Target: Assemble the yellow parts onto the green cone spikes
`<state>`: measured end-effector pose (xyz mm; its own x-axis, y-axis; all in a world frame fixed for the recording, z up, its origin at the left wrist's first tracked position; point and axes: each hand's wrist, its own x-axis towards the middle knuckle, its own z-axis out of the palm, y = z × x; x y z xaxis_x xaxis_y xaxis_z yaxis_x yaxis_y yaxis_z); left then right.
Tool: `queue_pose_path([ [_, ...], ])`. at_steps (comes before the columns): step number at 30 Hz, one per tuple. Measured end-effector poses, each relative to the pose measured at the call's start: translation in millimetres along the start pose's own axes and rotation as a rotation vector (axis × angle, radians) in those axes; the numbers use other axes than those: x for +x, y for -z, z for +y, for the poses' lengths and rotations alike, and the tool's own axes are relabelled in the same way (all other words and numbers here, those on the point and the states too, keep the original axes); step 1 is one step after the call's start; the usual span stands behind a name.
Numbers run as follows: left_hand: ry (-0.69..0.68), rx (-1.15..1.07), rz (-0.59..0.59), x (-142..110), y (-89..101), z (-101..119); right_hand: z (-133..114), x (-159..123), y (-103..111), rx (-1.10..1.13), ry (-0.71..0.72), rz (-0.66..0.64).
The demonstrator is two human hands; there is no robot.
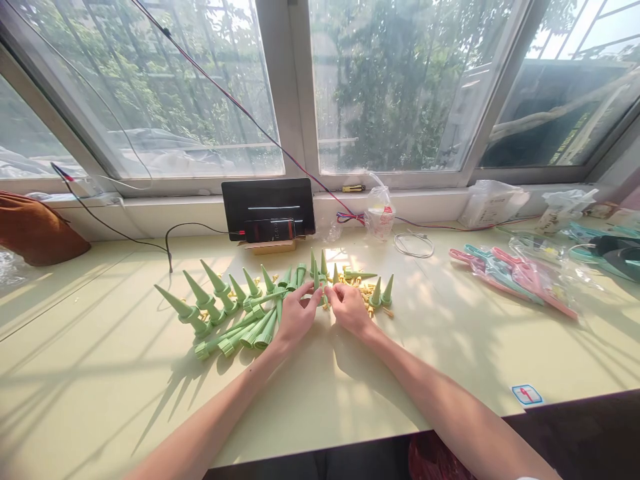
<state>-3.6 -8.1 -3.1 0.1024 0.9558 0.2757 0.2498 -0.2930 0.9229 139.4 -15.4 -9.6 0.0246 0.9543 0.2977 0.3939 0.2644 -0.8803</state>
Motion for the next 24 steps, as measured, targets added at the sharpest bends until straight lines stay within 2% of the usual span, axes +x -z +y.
queue_pose_path([
  [13,-0.06,-0.056,-0.053,-2.6,0.2,5.2,4.7,2.6,-2.2,0.286,-0.158,-0.072],
  [19,-0.067,-0.044,-0.061,-0.7,0.1,3.3,2.0,1.6,-0.8,0.184,-0.078,-0.025],
  [24,0.002,-0.065,0.007,1.6,0.4,2.7,-4.4,-1.0,1.6,0.138,-0.007,-0.017],
])
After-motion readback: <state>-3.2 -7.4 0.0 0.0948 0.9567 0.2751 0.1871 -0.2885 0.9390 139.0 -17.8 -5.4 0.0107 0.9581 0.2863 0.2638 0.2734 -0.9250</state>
